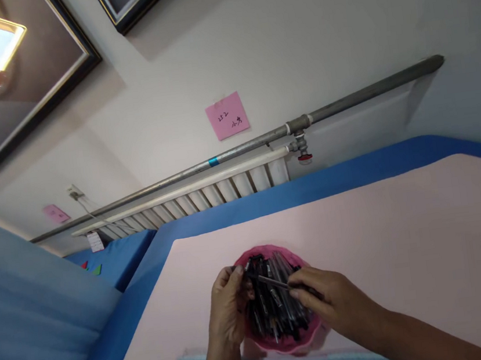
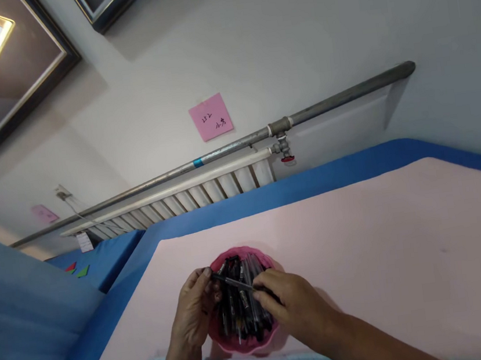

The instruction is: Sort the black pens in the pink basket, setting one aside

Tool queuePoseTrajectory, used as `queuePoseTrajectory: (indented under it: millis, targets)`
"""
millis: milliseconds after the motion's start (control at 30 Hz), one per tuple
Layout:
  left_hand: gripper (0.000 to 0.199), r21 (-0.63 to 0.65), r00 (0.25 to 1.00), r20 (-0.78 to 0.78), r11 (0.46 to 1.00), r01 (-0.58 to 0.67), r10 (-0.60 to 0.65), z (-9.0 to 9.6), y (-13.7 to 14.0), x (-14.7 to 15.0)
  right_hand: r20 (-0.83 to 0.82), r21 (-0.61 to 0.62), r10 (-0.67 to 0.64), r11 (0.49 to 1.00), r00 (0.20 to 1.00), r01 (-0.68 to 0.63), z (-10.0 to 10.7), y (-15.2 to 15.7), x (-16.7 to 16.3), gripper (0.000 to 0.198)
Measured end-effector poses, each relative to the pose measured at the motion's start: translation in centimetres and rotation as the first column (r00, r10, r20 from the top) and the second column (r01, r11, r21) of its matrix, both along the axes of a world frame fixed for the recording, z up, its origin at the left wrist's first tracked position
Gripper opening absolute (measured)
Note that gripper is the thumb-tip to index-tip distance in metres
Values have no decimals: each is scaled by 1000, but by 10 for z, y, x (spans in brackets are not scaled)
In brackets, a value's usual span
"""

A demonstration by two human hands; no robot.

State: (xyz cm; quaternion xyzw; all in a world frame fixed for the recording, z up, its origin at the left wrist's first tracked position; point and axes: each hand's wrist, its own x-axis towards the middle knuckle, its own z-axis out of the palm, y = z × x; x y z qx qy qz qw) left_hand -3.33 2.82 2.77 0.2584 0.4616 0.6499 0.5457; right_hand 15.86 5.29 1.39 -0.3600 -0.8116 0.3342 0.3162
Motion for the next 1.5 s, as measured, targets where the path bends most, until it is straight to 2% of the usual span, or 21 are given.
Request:
queuePoseTrajectory:
  millis: [133, 200, 300, 433, 533, 667, 833, 1067, 1267, 1500]
  targets:
    - [26, 11, 998, 55, 1000, -6, 5, 3, 0, 5, -18, -28, -14, 1000, 1000, 13, 1, -1, 0, 18]
    - [32, -3, 997, 81, 1000, -1, 1, 4, 0, 5, -36, -50, -29, 998, 999, 27, 2, -1, 1, 19]
    - [35, -23, 994, 105, 999, -35, 37, 1, 1, 5, -51, -26, -29, 999, 998, 28, 1, -2, 0, 20]
    - [30, -6, 996, 73, 999, -46, 46, -4, 2, 6, -62, 28, -15, 999, 998, 17, -2, -2, -1, 19]
    - [30, -5, 999, 48, 1000, -17, 17, -5, 2, 8, -59, 19, -24, 1000, 998, 25, -2, -2, -1, 20]
    - [30, 13, 996, 50, 997, -70, 69, -2, 1, 9, -30, 24, -16, 1000, 999, 16, -2, -3, 0, 19]
    - [31, 24, 999, 7, 999, -46, 46, -2, 1, 7, -41, 46, 1, 999, 999, 1, -1, -4, 0, 19]
    - [33, -14, 997, 64, 999, -47, 48, -2, 1, 7, -28, 44, 1, 999, 1000, 1, 0, -4, -1, 19]
    - [32, -23, 999, 25, 999, -42, 43, -1, 1, 8, -29, 36, -7, 999, 1000, 8, -2, -3, -1, 21]
    - [30, -31, 996, 59, 998, -59, 61, -2, 1, 8, -27, 46, 6, 999, 1000, -4, 1, -4, -1, 21]
